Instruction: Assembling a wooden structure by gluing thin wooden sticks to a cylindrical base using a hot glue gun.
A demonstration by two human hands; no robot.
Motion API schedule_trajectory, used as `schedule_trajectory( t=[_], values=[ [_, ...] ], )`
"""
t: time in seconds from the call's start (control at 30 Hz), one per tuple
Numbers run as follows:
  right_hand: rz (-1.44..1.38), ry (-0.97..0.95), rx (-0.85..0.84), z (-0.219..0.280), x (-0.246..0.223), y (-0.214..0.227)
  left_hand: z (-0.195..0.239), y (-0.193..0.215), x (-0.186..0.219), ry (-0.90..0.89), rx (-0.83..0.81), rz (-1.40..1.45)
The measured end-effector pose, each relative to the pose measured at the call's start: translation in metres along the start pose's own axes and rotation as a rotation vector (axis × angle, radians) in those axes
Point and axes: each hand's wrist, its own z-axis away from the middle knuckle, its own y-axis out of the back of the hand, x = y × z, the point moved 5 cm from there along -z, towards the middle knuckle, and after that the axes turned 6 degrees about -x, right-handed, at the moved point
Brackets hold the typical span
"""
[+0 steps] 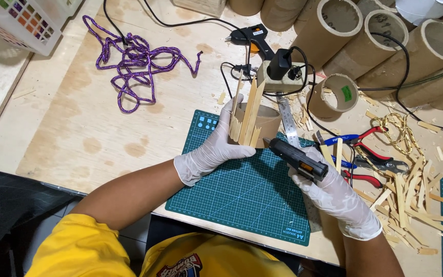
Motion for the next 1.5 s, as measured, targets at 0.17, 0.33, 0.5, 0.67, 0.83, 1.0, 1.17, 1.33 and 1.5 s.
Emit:
schedule_trajectory(
  t=[0.17, 0.33, 0.5, 0.67, 0.83, 1.0, 1.17, 1.33, 1.5],
  values=[
    [0.047, 0.018, -0.017, -0.001, 0.003, 0.002, 0.000, 0.001, 0.002, -0.002, 0.001, 0.005],
    [-0.335, -0.014, 0.021, -0.001, -0.005, -0.009, 0.000, 0.001, 0.003, 0.002, 0.000, 0.006],
    [-0.147, 0.052, -0.025, -0.002, -0.006, -0.010, 0.000, 0.001, 0.000, 0.004, -0.009, -0.011],
    [-0.094, 0.008, -0.006, -0.002, -0.004, -0.006, 0.001, 0.001, 0.005, 0.009, -0.008, -0.006],
    [-0.189, -0.043, -0.007, -0.004, -0.021, -0.020, 0.000, 0.003, 0.001, 0.014, -0.011, -0.018],
    [-0.233, -0.014, -0.033, -0.004, -0.031, -0.028, 0.002, 0.002, 0.003, 0.017, -0.012, -0.029],
    [-0.093, 0.049, -0.077, -0.004, -0.020, -0.017, 0.001, 0.002, 0.003, 0.007, -0.003, -0.015],
    [0.502, 0.167, -0.156, 0.003, -0.058, -0.035, 0.000, 0.004, 0.007, -0.019, 0.007, -0.035],
    [1.388, 0.162, 0.032, 0.024, -0.088, -0.055, 0.000, -0.002, 0.010, -0.023, -0.070, -0.066]
  ],
)
